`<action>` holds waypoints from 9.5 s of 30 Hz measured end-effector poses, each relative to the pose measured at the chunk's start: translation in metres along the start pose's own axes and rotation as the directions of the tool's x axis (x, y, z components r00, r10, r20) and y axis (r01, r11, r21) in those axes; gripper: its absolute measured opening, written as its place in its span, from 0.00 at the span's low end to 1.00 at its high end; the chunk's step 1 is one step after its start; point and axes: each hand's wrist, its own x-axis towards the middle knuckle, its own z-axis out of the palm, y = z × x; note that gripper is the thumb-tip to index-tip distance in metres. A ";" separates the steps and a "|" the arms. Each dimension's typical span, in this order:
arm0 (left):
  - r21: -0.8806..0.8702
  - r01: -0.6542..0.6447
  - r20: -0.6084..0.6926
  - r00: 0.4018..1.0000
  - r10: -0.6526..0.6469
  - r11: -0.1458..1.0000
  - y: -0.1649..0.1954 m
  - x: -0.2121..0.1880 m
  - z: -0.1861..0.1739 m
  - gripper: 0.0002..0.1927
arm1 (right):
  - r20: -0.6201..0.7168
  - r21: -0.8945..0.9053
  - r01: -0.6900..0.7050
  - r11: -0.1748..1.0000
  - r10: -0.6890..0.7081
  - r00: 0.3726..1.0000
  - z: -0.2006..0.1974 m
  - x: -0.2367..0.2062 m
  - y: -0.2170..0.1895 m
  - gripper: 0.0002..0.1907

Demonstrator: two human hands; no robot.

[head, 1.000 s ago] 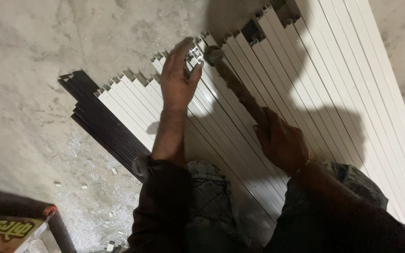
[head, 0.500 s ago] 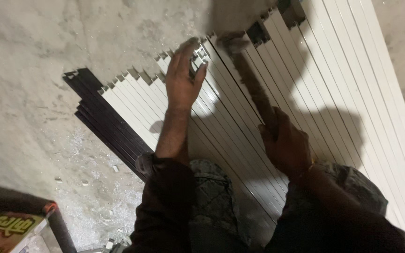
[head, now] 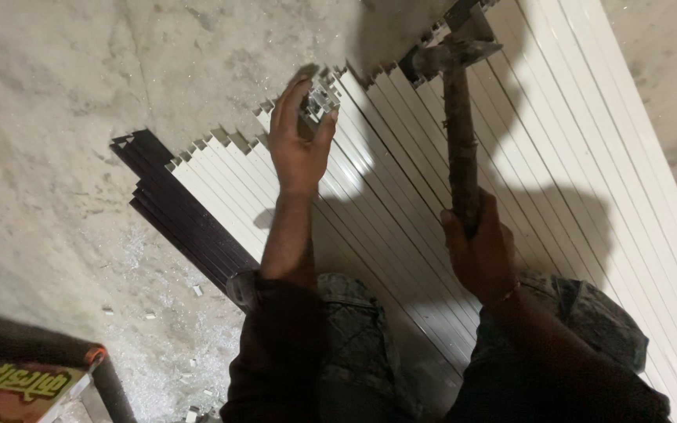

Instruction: The person kneels on the floor and uses a hammer to tap metal clips into place along the edge of white ceiling panels. The person holds each clip with one hand and strikes it with the hammer using the other hand, moving along the panel edge to secure multiple clips.

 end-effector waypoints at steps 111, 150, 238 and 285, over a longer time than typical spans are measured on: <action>0.204 -0.187 0.072 0.982 0.176 0.961 -0.010 0.037 0.024 0.30 | 0.040 -0.314 0.455 0.834 -0.467 0.883 0.015 0.020 -0.005 0.25; 0.071 -0.173 0.052 0.984 0.169 0.982 0.024 0.013 0.027 0.29 | -0.055 0.080 0.033 0.996 -0.028 0.998 0.001 -0.007 0.021 0.29; 0.231 -0.246 -0.071 0.961 0.269 0.941 -0.015 0.003 0.063 0.29 | -0.108 -0.481 0.469 0.741 -0.581 0.807 0.020 -0.021 0.024 0.24; 0.181 -0.257 -0.103 0.955 0.279 0.949 0.008 0.014 0.078 0.32 | -0.179 -0.040 0.315 0.948 -0.317 0.931 0.021 0.006 0.042 0.24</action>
